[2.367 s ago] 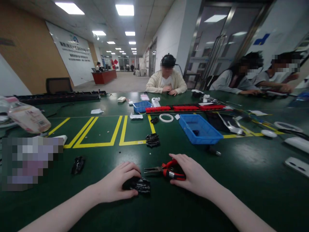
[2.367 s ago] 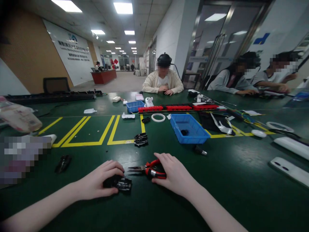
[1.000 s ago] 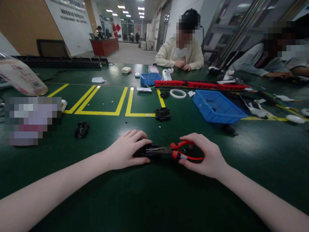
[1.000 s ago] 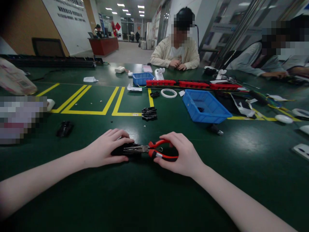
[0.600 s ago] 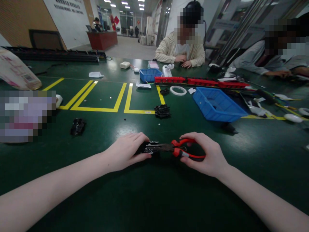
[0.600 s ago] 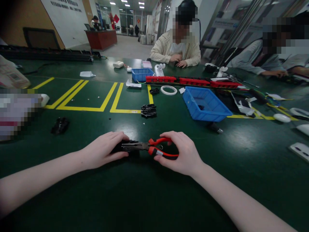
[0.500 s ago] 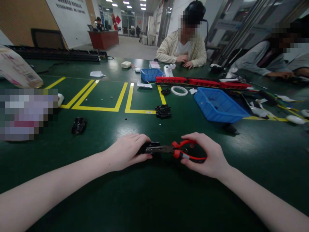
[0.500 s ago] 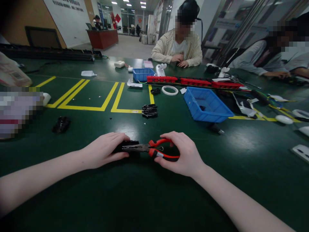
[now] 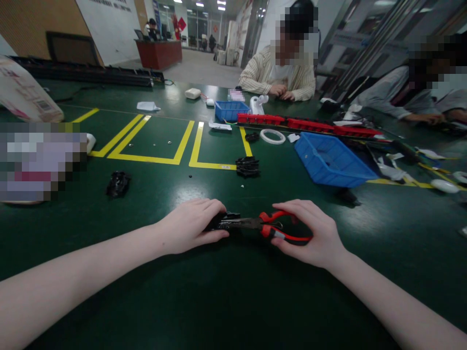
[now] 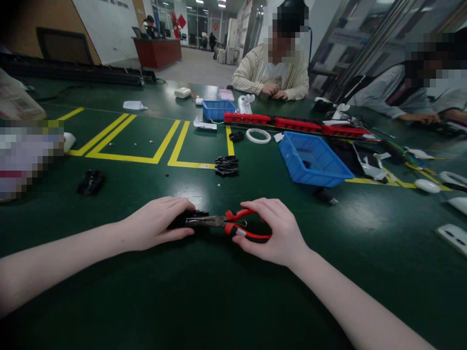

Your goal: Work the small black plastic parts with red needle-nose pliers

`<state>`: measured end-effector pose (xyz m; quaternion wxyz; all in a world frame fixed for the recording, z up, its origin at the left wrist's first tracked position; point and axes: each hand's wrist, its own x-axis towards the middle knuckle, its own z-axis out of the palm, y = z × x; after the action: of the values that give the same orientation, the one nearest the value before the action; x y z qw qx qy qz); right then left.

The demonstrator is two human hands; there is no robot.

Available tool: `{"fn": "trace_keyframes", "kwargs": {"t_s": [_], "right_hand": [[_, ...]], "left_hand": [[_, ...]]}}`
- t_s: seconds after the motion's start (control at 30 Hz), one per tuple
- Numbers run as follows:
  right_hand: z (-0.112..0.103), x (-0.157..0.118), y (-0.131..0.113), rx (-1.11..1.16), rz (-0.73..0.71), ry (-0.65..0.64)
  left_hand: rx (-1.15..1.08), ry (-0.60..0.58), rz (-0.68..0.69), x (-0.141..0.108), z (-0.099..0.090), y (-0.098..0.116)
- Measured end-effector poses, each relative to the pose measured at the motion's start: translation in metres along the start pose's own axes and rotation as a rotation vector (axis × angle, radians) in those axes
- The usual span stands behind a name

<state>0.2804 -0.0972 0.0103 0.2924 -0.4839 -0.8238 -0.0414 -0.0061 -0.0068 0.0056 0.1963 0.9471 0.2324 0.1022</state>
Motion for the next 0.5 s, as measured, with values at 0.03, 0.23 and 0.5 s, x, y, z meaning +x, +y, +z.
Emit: {"fn": "trace_keyframes", "kwargs": {"t_s": [0.03,0.23,0.5], "right_hand": [[0.0001,0.0004,0.0001,0.002,-0.008,0.0],[0.0006,0.0019,-0.0025,0.024,0.005,-0.028],[0.0022,0.0019,-0.0055,0.023,-0.002,-0.051]], "left_hand": [[0.0,0.0,0.002,0.0002,-0.0002,0.0001],[-0.013,-0.004,-0.02,0.0,-0.0043,0.0043],[-0.05,-0.013,-0.012,-0.0003,-0.0009,-0.001]]}}
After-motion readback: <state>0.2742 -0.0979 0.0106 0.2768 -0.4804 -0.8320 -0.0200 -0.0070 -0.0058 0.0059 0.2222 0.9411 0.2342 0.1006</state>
